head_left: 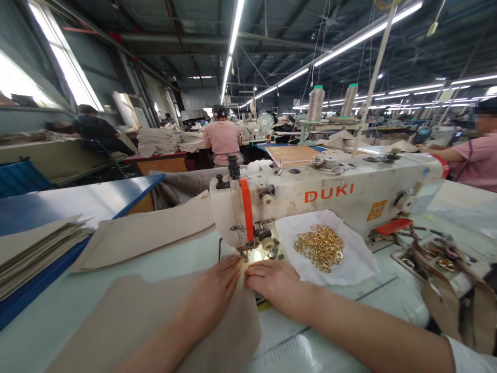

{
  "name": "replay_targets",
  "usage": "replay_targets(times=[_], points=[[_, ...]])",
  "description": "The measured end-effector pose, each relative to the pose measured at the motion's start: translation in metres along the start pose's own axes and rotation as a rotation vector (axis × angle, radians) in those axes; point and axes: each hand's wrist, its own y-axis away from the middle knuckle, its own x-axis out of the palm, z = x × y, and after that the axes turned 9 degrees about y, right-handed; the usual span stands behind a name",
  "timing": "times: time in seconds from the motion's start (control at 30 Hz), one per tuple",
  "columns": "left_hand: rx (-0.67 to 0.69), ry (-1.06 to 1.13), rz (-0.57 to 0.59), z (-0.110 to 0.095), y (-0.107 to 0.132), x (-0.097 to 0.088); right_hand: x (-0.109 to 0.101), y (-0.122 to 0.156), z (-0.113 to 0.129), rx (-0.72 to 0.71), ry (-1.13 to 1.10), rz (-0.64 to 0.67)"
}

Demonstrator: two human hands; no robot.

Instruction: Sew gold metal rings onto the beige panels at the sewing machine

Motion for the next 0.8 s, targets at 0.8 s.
replay_targets(times=[0.8], points=[[-0.108, -0.053, -0.045, -0.026, 0.076, -0.038, 0.02, -0.002, 0.026, -0.126, -0.051, -0.131]])
